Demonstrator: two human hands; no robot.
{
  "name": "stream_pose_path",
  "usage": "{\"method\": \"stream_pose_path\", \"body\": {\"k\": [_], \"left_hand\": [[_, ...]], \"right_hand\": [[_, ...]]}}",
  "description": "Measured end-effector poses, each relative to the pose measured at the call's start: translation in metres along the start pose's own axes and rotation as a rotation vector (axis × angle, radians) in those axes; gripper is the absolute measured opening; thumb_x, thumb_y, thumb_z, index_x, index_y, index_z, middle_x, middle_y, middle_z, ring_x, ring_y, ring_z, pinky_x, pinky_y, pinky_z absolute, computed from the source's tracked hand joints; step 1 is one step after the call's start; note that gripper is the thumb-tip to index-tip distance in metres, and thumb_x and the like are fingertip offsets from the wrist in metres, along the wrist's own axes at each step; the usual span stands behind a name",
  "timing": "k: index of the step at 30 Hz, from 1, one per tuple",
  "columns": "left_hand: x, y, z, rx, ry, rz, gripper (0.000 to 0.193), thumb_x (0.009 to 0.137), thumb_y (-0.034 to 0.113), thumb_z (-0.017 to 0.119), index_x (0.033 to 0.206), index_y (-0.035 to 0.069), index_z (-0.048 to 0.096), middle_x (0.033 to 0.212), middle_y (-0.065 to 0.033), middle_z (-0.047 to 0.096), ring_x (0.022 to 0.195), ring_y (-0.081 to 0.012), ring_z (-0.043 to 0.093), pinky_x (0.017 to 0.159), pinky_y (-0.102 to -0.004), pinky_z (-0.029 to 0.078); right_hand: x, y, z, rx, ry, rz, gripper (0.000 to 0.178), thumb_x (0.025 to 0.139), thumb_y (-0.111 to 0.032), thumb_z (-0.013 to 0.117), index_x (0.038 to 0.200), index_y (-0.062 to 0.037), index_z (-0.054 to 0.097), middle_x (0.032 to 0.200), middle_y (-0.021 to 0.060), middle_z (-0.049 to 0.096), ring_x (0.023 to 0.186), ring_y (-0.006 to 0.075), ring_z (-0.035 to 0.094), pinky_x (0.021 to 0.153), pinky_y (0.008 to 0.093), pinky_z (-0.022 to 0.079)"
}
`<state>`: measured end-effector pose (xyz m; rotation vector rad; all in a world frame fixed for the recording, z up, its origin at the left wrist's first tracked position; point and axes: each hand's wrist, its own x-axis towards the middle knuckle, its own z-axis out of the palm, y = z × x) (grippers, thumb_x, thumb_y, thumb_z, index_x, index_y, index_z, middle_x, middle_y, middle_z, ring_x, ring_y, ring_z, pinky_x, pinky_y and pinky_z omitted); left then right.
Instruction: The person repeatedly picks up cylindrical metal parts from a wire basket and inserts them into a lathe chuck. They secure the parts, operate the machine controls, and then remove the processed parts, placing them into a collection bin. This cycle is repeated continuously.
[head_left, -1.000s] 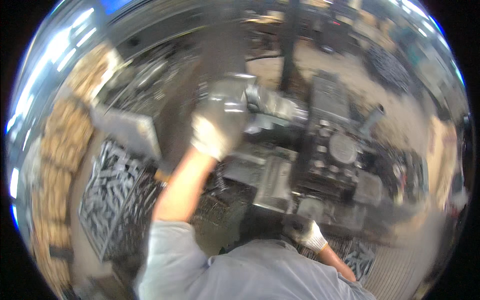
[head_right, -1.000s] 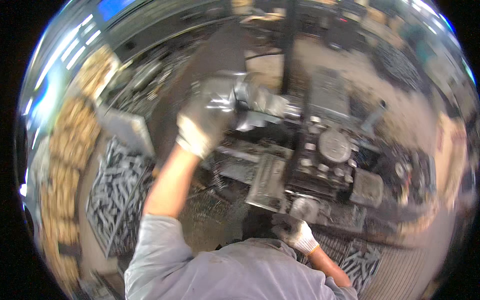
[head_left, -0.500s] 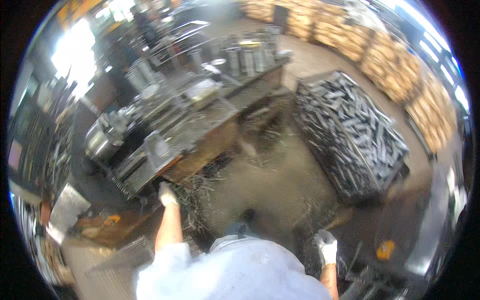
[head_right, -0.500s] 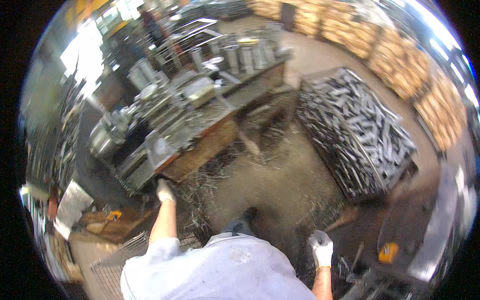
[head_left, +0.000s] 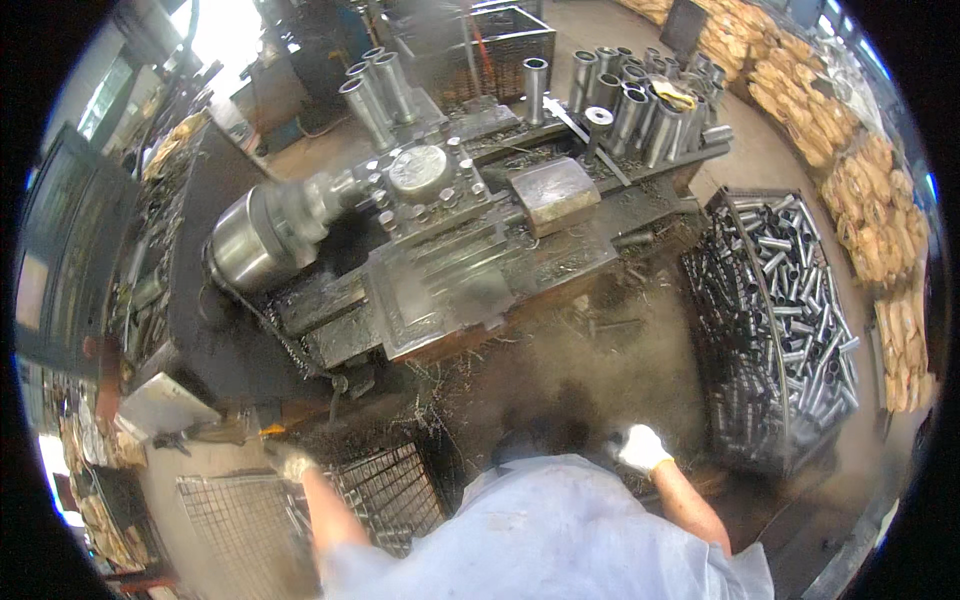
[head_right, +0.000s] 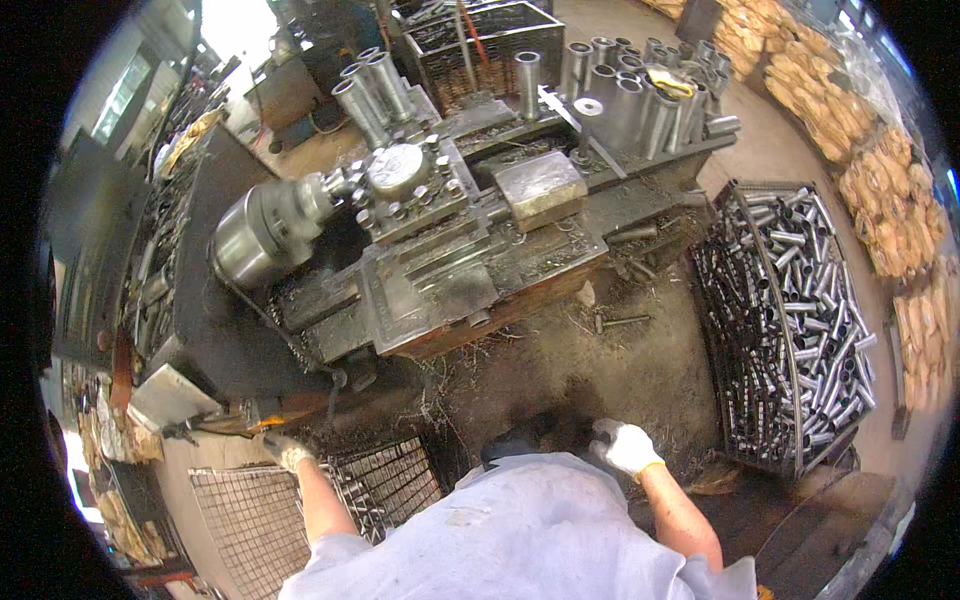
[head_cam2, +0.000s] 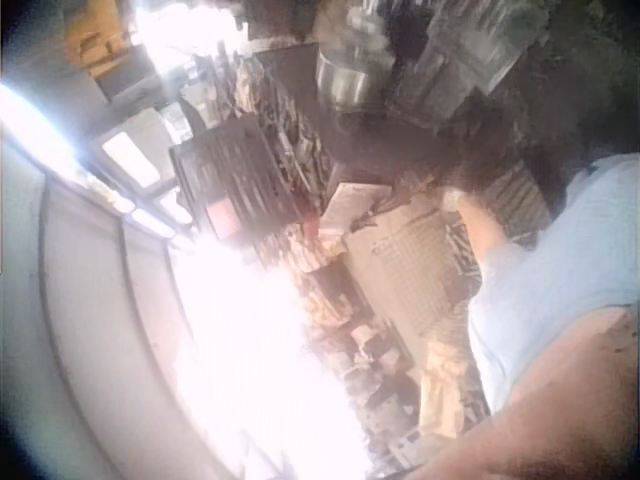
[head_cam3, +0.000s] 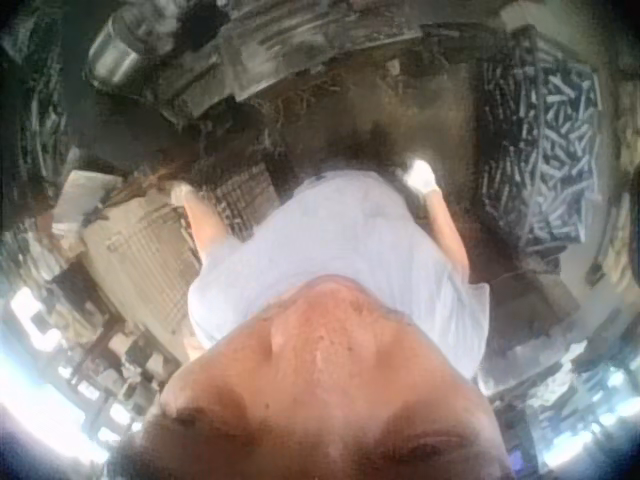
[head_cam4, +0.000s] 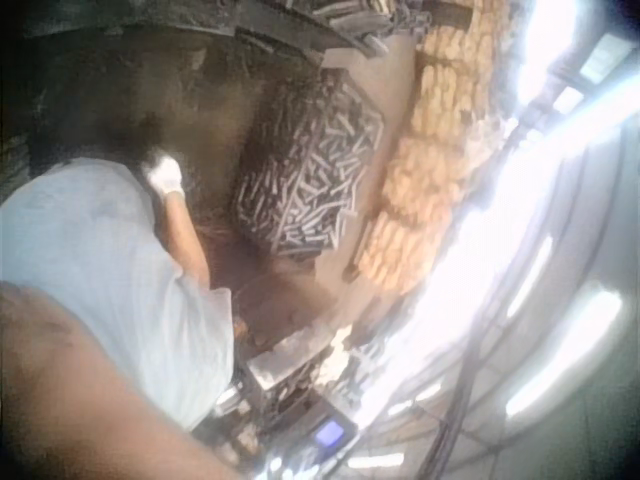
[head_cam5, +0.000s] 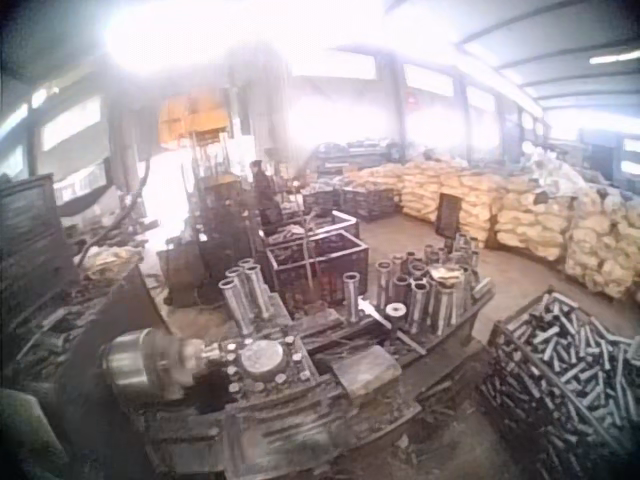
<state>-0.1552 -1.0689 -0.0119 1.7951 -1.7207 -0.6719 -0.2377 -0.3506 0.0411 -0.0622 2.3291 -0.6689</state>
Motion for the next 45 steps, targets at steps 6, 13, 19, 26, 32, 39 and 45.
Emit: {"method": "stream_pose_path", "body": {"k": [6,13,19,26,32,39,45], "left_hand": [[-0.035,0.048,0.049,0.055,0.195,0.343,0.066,0.111,0.048,0.049,0.155,-0.002,0.050,0.158,-0.0214,0.055,0.142,-0.0364,0.057,0.116,-0.0417,0.047],[-0.261,0.025,0.184,0.090,-0.673,0.385,0.060,0.109,0.046,0.054,0.151,0.004,0.056,0.153,-0.0185,0.060,0.140,-0.0325,0.060,0.112,-0.0394,0.049],[-0.560,0.063,0.292,0.487,-1.595,0.213,0.054,0.107,0.044,0.058,0.147,0.008,0.062,0.150,-0.0160,0.064,0.138,-0.0291,0.063,0.109,-0.0375,0.051],[-0.973,0.205,0.340,0.381,-1.691,1.371,0.041,0.096,0.020,0.075,0.132,0.001,0.066,0.117,-0.0190,0.075,0.108,-0.0321,0.073,0.093,-0.0425,0.058],[-1.253,0.311,0.427,-0.183,-1.540,1.973,0.064,0.089,0.010,0.077,0.147,-0.001,0.052,0.135,-0.0272,0.064,0.121,-0.0463,0.065,0.103,-0.0510,0.055],[-1.438,0.306,0.604,0.737,-1.271,1.952,0.117,0.075,0.028,0.093,0.166,0.004,0.023,0.155,-0.0342,0.046,0.143,-0.0441,0.052,0.116,-0.0466,0.050],[-1.478,0.272,0.671,1.083,-1.132,2.079,0.102,0.092,0.040,0.077,0.167,-0.002,0.023,0.133,-0.0239,0.069,0.118,-0.0384,0.072,0.097,-0.0469,0.060]], "right_hand": [[0.042,0.041,-0.012,-0.002,0.074,-0.177,0.052,0.089,-0.039,0.068,0.128,-0.0055,0.072,0.124,0.0257,0.073,0.113,0.0448,0.070,0.098,0.0513,0.056],[0.065,0.136,-0.071,0.139,0.260,-0.062,0.054,0.090,-0.041,0.070,0.131,-0.0075,0.070,0.117,0.0233,0.076,0.108,0.0442,0.072,0.095,0.0514,0.056],[0.062,0.309,-0.180,0.387,0.506,0.159,0.061,0.089,-0.042,0.072,0.137,-0.0047,0.068,0.134,0.0208,0.072,0.125,0.0378,0.069,0.109,0.0425,0.053],[0.136,0.595,-0.357,0.855,1.000,0.429,0.069,0.090,-0.035,0.076,0.146,0.0010,0.059,0.134,0.0225,0.072,0.126,0.0313,0.069,0.108,0.0388,0.053],[0.311,0.807,-0.409,0.876,0.903,0.502,0.079,0.081,-0.055,0.082,0.130,0.0054,0.065,0.115,0.0259,0.077,0.112,0.0376,0.074,0.095,0.0420,0.057],[0.447,0.872,-0.429,0.637,0.666,0.853,0.087,0.078,-0.050,0.081,0.142,0.0012,0.053,0.128,0.0276,0.071,0.116,0.0424,0.072,0.098,0.0484,0.060],[0.453,0.881,-0.423,0.804,0.501,0.956,0.079,0.076,-0.045,0.083,0.137,-0.0004,0.058,0.126,0.0274,0.073,0.120,0.0388,0.072,0.102,0.0458,0.059]]}}
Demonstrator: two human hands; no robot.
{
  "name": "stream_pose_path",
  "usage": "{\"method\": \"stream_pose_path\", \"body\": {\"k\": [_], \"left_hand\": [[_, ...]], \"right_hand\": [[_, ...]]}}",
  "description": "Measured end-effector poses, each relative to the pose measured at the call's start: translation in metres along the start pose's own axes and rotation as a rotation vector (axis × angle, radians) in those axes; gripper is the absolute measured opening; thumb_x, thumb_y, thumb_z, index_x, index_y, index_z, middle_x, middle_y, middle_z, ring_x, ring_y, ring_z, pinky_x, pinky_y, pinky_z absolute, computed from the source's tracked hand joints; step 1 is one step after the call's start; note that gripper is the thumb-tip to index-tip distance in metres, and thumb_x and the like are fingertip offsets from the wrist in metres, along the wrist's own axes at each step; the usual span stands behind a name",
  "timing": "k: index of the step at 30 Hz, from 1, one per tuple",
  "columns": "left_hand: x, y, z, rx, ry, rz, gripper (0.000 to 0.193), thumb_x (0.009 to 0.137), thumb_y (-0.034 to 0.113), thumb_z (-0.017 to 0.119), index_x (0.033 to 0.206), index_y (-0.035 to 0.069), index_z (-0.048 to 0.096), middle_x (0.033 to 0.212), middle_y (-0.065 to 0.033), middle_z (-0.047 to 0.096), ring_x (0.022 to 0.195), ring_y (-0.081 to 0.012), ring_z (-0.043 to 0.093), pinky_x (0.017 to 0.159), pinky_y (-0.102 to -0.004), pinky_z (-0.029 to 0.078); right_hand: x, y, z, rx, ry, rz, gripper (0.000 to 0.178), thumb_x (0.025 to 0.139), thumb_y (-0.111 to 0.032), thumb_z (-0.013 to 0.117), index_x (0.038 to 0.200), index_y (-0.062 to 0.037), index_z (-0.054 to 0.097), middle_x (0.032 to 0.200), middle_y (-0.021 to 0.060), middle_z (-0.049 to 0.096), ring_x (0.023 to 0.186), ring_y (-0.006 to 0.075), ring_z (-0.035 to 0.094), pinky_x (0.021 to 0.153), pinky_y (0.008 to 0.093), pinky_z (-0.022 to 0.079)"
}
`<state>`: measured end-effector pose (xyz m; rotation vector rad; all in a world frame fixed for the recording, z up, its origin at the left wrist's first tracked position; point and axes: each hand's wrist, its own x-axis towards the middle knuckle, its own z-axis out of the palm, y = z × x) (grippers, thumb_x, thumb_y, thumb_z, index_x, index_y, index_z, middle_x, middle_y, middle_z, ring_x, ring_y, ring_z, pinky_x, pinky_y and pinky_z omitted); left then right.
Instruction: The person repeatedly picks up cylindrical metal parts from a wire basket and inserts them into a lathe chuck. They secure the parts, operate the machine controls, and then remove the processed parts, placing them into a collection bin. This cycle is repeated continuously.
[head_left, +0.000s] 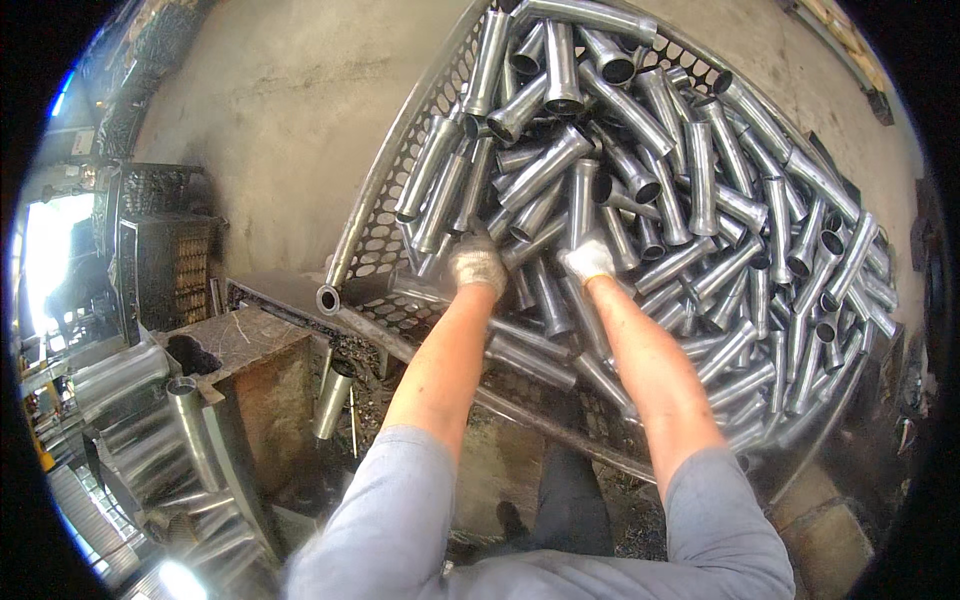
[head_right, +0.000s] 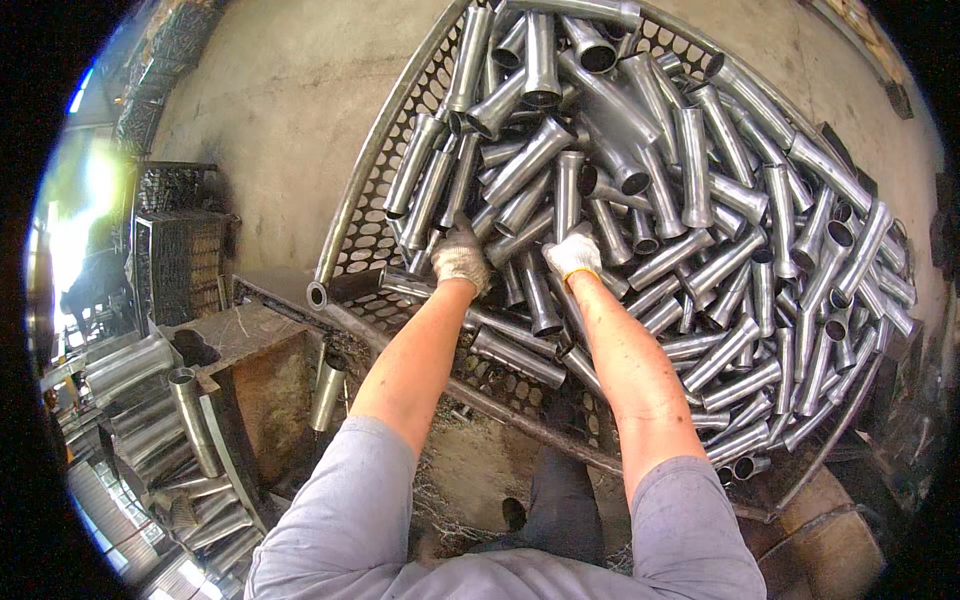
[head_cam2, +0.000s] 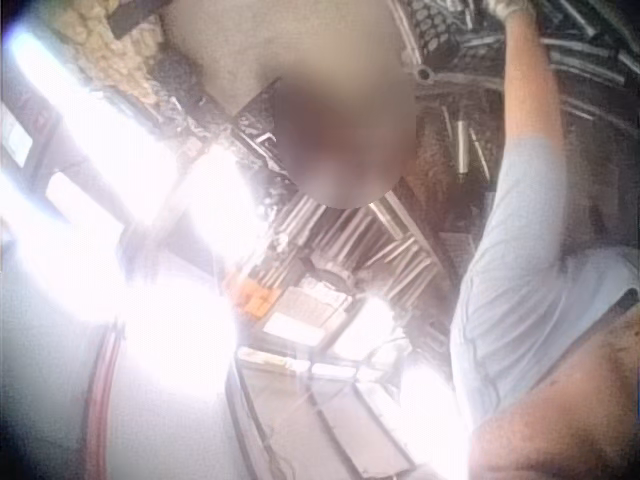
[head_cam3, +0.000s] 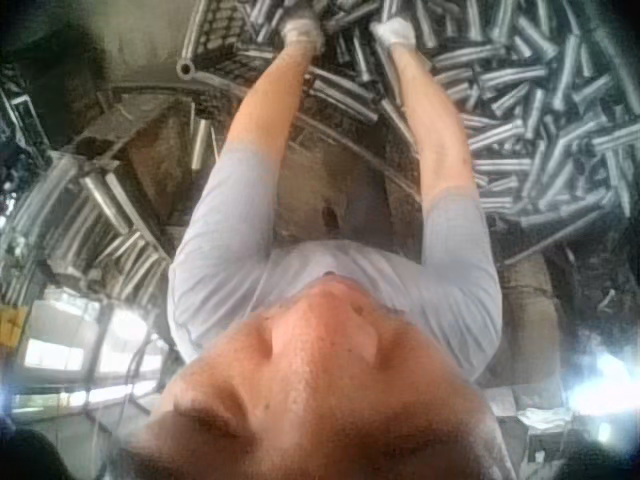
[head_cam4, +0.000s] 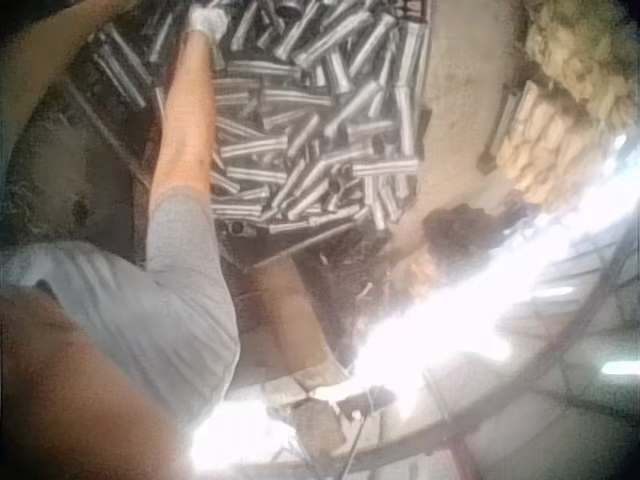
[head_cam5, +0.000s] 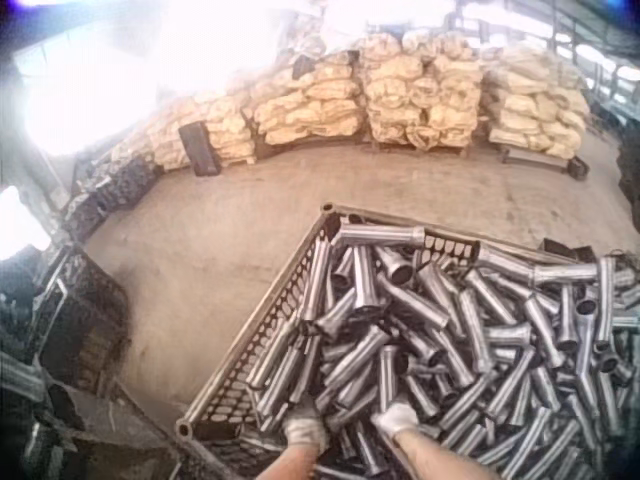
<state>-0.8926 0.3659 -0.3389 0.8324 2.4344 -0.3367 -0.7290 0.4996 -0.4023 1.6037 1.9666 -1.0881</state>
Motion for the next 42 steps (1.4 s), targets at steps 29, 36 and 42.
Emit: {"method": "stream_pose_path", "body": {"k": [29,36,42], "left_hand": [[-0.979,-0.361,0.302,-2.056,0.120,-0.482,0.047,0.089,0.018,0.083,0.127,-0.004,0.067,0.109,-0.0098,0.076,0.098,-0.0184,0.070,0.089,-0.0328,0.057],[-1.131,-0.444,0.342,-2.035,0.891,-0.545,0.052,0.075,0.011,0.088,0.123,0.006,0.069,0.115,-0.0040,0.075,0.105,-0.0158,0.070,0.092,-0.0324,0.058],[-1.125,-0.587,0.325,-1.548,1.353,-0.875,0.042,0.079,0.011,0.087,0.116,0.004,0.069,0.104,-0.0053,0.076,0.093,-0.0160,0.073,0.087,-0.0333,0.060]], "right_hand": [[-0.812,-0.023,0.071,-0.035,-0.677,-1.102,0.080,0.067,-0.026,0.088,0.138,0.0031,0.067,0.122,0.0162,0.077,0.110,0.0219,0.073,0.100,0.0358,0.056],[-1.027,-0.073,0.231,-0.072,-0.787,-1.758,0.060,0.081,-0.009,0.088,0.135,0.0000,0.063,0.110,0.0118,0.077,0.100,0.0179,0.074,0.091,0.0323,0.059],[-1.123,-0.102,0.333,-0.255,-0.800,-2.138,0.065,0.076,-0.025,0.091,0.134,-0.0081,0.067,0.106,0.0142,0.078,0.092,0.0308,0.079,0.084,0.0382,0.063]]}}
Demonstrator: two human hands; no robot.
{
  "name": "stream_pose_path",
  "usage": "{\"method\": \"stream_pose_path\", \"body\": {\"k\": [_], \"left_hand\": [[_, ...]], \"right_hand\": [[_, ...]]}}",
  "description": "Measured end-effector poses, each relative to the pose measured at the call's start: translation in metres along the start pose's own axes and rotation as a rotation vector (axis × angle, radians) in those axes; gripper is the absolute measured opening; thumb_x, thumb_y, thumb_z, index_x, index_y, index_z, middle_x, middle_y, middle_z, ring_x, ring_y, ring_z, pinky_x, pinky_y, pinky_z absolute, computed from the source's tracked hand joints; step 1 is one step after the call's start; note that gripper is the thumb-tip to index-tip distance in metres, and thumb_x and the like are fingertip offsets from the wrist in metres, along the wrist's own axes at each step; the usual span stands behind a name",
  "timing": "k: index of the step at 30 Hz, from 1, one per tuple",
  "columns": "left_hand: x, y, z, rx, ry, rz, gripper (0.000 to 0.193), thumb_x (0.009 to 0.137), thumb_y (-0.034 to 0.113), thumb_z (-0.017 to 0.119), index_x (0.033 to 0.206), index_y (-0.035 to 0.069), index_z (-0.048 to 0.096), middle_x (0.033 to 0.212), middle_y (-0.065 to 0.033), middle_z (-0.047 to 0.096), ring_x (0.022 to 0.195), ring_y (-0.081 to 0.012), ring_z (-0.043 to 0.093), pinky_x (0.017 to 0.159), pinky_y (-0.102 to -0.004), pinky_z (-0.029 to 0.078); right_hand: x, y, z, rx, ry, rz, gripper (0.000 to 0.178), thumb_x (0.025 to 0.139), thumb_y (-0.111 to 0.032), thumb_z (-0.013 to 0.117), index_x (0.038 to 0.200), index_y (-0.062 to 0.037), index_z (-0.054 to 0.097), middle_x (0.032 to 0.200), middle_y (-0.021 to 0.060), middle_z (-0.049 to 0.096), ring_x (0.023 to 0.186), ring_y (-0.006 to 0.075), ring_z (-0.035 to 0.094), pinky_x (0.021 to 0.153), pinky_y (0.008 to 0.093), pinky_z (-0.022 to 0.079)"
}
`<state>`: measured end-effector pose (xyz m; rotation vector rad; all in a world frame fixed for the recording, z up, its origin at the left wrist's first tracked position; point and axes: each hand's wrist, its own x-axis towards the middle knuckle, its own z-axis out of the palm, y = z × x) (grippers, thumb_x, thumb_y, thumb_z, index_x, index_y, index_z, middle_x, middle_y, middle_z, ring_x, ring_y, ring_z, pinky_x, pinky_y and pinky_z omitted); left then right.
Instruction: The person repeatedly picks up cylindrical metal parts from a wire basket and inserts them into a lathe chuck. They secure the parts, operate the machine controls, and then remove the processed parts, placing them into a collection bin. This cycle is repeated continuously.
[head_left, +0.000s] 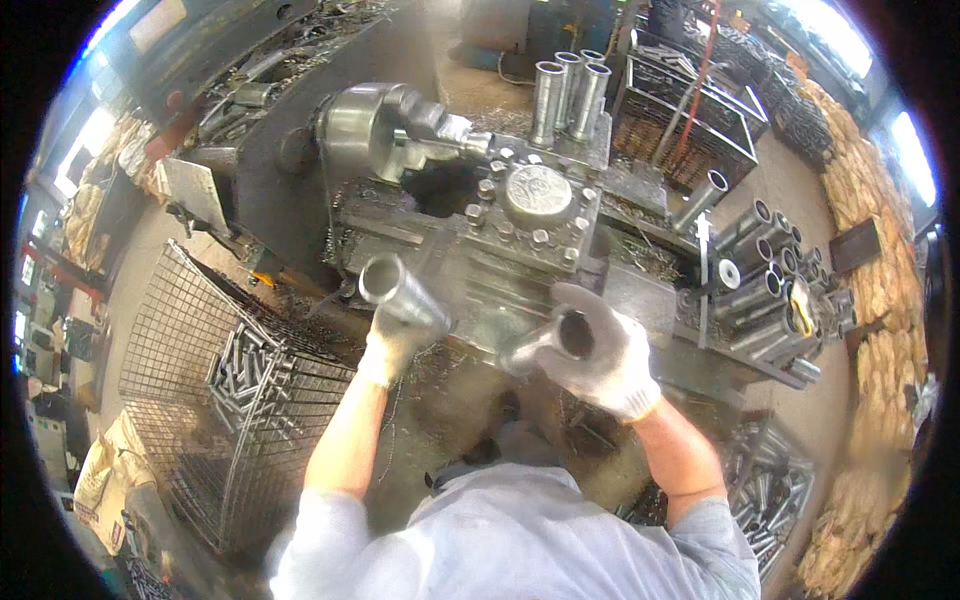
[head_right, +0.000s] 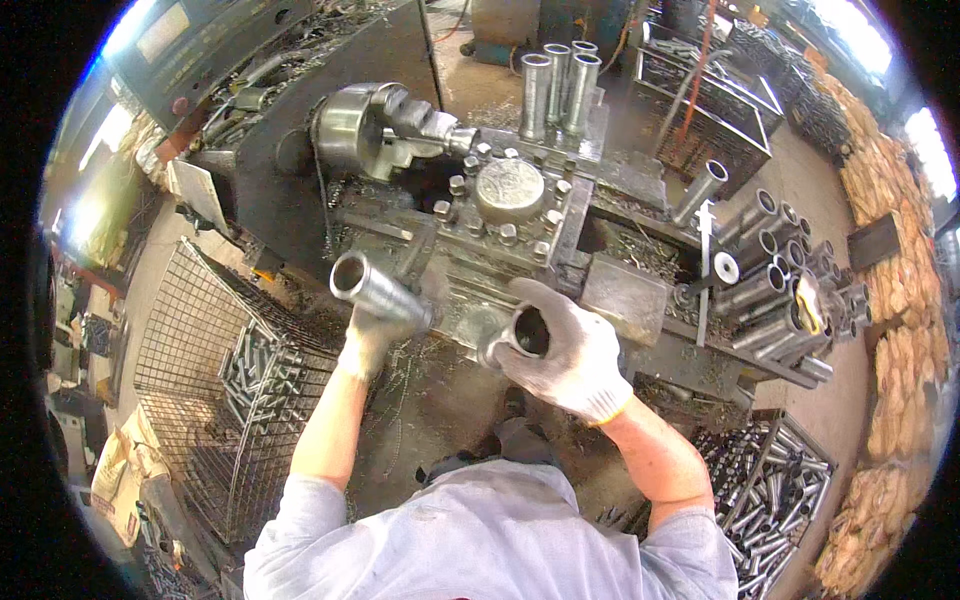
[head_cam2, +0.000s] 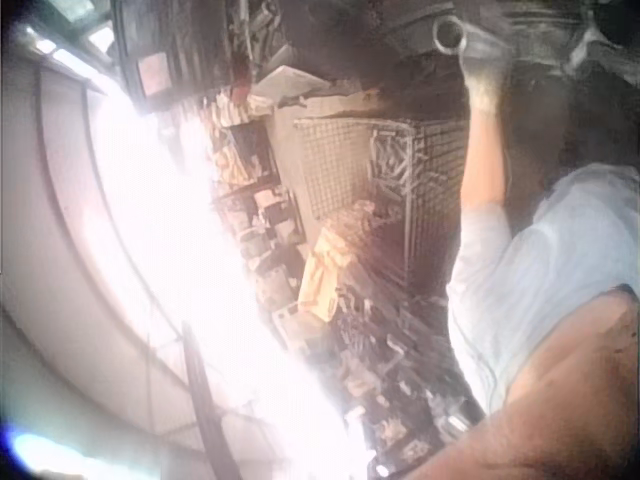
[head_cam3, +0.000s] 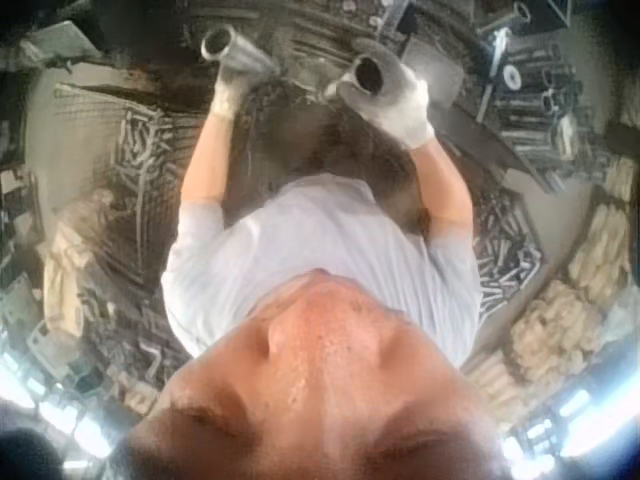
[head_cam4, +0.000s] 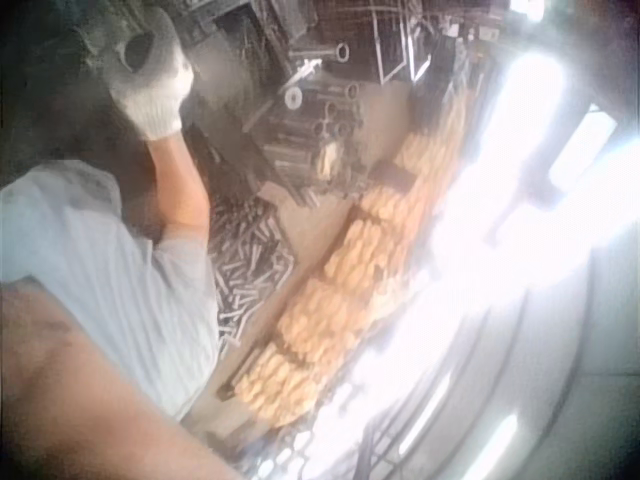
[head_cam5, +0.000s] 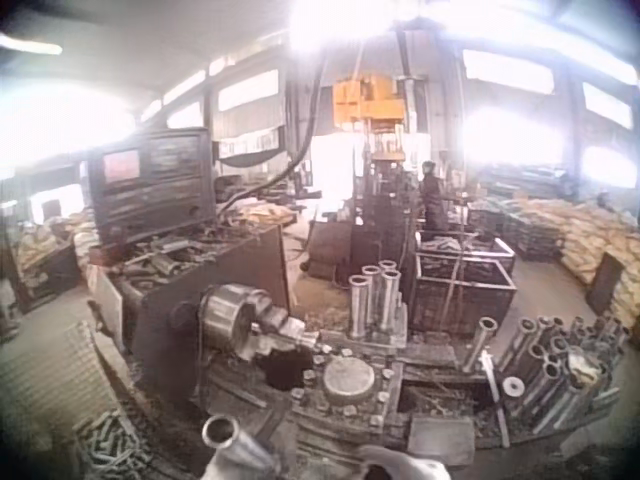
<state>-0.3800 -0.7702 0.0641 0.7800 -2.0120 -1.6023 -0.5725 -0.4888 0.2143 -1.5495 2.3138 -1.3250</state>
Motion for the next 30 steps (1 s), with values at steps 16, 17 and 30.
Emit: {"method": "stream_pose_path", "body": {"k": [16,17,30], "left_hand": [[0.161,0.007,-0.004,0.269,-0.071,-0.055,0.051,0.074,0.005,0.088,0.121,0.005,0.069,0.113,-0.0096,0.078,0.105,-0.0228,0.075,0.094,-0.0378,0.062],[0.154,0.000,-0.003,0.290,-0.179,0.023,0.050,0.076,0.009,0.087,0.123,0.005,0.068,0.114,-0.0092,0.078,0.107,-0.0225,0.075,0.095,-0.0375,0.061],[0.156,0.040,-0.062,0.462,0.001,0.821,0.094,0.080,0.010,0.084,0.159,-0.002,0.034,0.150,-0.0251,0.054,0.147,-0.0403,0.048,0.125,-0.0474,0.039]], "right_hand": [[0.065,-0.004,0.036,-0.267,-0.191,-0.036,0.076,0.073,-0.031,0.089,0.141,-0.0123,0.061,0.110,0.0144,0.073,0.087,0.0369,0.074,0.076,0.0481,0.061],[0.068,-0.015,0.031,-0.272,-0.251,0.023,0.082,0.073,-0.029,0.090,0.146,-0.0105,0.057,0.116,0.0169,0.071,0.094,0.0379,0.074,0.081,0.0480,0.061],[0.321,0.030,0.044,-0.548,-0.333,0.127,0.071,0.080,-0.044,0.075,0.136,-0.0012,0.066,0.115,0.0241,0.077,0.107,0.0405,0.075,0.094,0.0459,0.059]]}}
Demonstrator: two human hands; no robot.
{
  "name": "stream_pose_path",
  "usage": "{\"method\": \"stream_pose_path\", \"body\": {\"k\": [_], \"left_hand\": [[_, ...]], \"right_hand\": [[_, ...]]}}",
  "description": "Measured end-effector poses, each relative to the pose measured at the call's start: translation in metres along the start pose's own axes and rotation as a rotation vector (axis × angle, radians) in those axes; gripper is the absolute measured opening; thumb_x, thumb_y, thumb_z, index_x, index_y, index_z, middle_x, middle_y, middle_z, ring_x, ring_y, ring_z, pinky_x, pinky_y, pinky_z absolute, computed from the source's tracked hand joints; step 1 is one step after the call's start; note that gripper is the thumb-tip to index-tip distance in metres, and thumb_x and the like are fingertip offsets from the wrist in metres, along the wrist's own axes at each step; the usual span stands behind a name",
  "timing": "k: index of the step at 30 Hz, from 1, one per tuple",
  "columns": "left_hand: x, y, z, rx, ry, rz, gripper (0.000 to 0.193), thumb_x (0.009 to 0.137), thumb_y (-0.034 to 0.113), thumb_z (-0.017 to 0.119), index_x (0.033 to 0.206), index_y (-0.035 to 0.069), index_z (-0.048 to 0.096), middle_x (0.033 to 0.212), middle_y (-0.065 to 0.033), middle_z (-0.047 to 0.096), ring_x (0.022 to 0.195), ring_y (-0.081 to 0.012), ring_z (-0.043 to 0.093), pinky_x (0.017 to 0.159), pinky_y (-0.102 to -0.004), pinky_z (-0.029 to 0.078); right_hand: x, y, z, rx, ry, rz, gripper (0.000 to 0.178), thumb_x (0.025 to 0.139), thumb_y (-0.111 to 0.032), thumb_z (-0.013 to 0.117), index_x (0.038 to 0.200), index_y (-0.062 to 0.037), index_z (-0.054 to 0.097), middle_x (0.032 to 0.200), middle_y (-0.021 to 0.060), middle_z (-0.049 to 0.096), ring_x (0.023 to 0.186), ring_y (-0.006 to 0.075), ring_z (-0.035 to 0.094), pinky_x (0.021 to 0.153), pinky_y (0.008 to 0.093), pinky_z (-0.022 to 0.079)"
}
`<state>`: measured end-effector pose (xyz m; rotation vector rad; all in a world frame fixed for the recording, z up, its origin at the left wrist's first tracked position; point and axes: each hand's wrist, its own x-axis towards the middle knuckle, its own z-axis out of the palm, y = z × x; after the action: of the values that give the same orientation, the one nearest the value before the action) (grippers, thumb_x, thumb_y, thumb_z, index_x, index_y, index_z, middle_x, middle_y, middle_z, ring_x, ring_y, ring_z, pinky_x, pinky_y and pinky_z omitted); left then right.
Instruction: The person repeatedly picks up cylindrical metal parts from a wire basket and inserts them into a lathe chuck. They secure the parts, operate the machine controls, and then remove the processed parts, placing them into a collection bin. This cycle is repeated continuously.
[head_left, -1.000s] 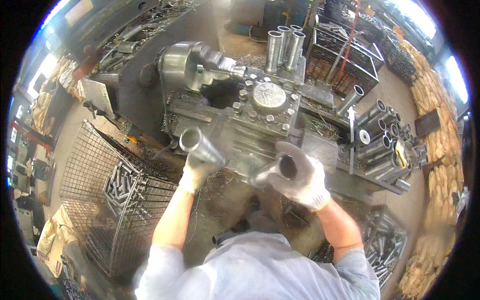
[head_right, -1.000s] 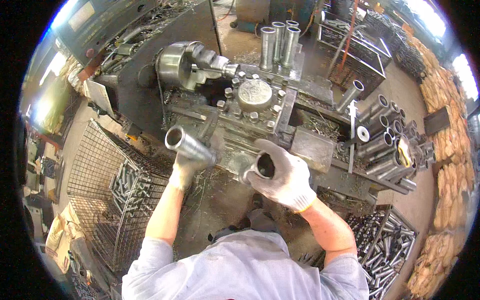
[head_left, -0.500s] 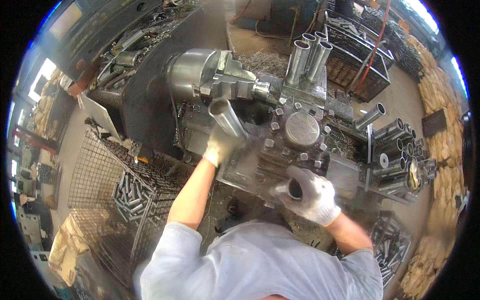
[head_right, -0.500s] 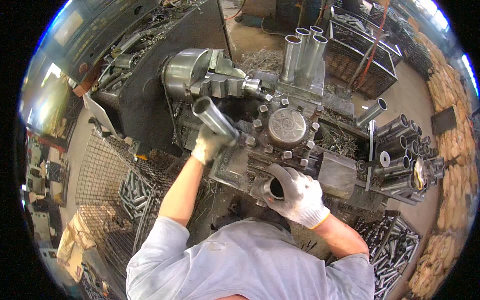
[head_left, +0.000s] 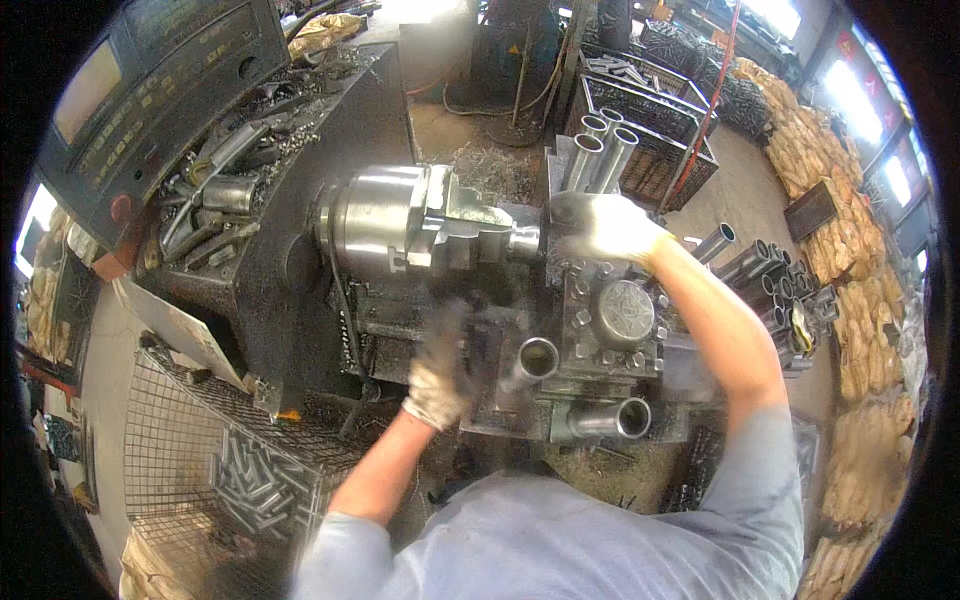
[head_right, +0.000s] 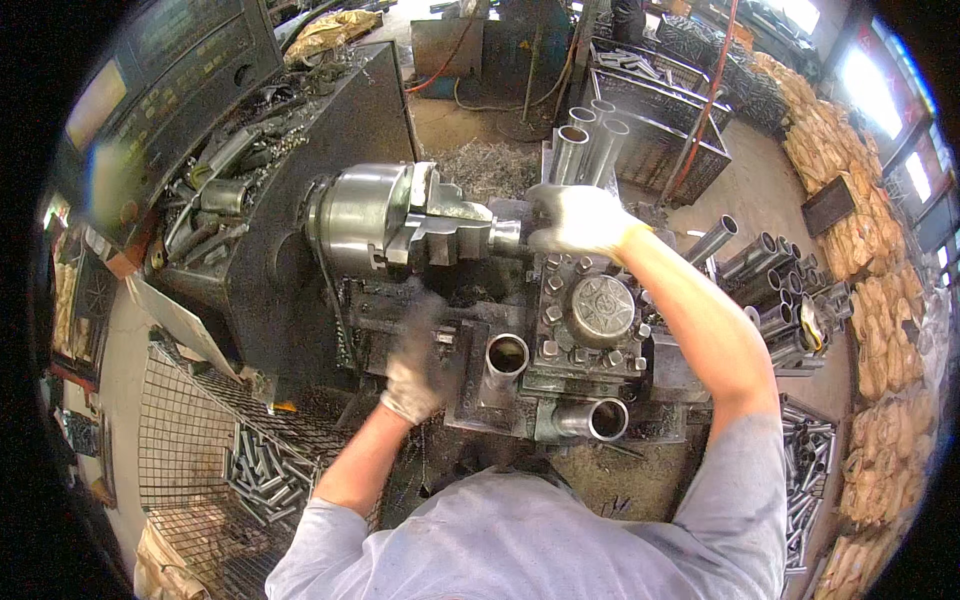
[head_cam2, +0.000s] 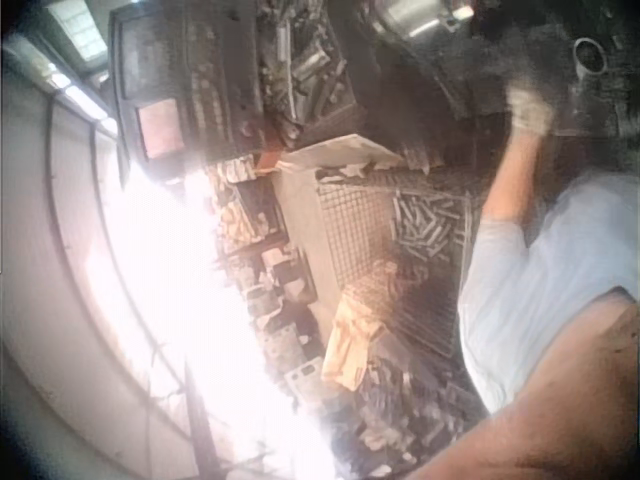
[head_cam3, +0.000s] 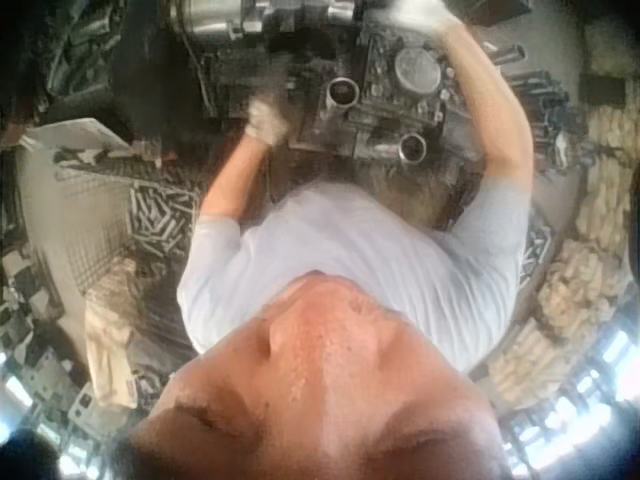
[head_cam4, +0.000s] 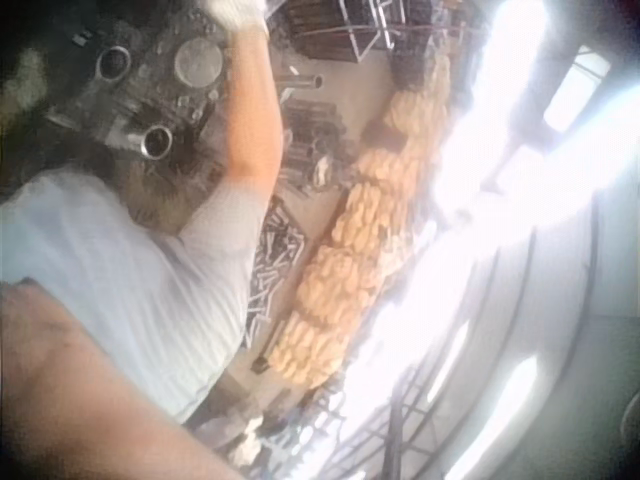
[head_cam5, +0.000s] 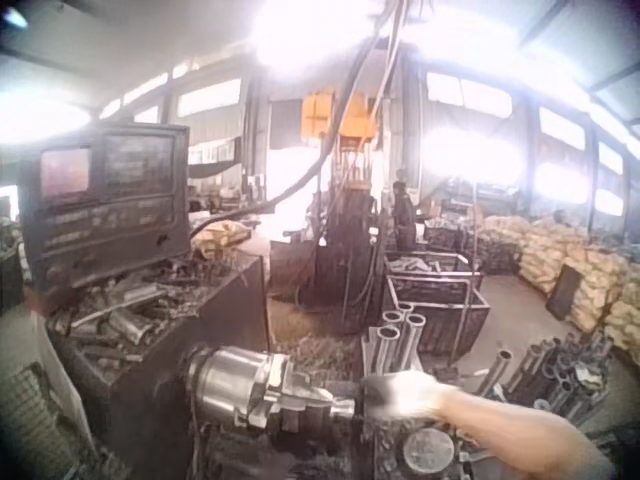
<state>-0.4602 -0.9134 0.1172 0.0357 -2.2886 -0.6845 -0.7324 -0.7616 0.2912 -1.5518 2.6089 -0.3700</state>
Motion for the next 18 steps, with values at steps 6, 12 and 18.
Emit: {"method": "stream_pose_path", "body": {"k": [6,12,18], "left_hand": [[0.125,-0.085,-0.058,0.818,-0.096,-0.030,0.082,0.096,0.048,0.069,0.159,0.002,0.044,0.164,-0.0239,0.045,0.158,-0.0397,0.034,0.132,-0.0595,0.013],[0.141,-0.100,-0.059,0.922,-0.234,0.045,0.073,0.101,0.051,0.060,0.161,0.012,0.046,0.167,-0.0212,0.041,0.159,-0.0378,0.032,0.132,-0.0579,0.012],[0.198,-0.080,-0.082,0.815,-0.553,-0.058,0.109,0.069,0.036,0.090,0.157,-0.003,0.039,0.158,-0.0259,0.049,0.148,-0.0425,0.046,0.127,-0.0515,0.034]], "right_hand": [[0.090,0.156,0.145,-0.280,-0.701,-0.104,0.027,0.086,-0.028,0.072,0.094,-0.0023,0.079,0.097,0.0193,0.076,0.087,0.0268,0.072,0.076,0.0436,0.054],[0.110,0.230,0.183,-0.670,-0.825,-0.402,0.038,0.095,-0.034,0.070,0.109,-0.0004,0.079,0.112,0.0192,0.077,0.099,0.0327,0.072,0.090,0.0478,0.057],[0.210,0.083,0.093,0.330,-0.008,0.058,0.063,0.095,-0.050,0.071,0.129,0.0030,0.070,0.120,0.0239,0.077,0.087,0.0322,0.076,0.080,0.0413,0.063]]}}
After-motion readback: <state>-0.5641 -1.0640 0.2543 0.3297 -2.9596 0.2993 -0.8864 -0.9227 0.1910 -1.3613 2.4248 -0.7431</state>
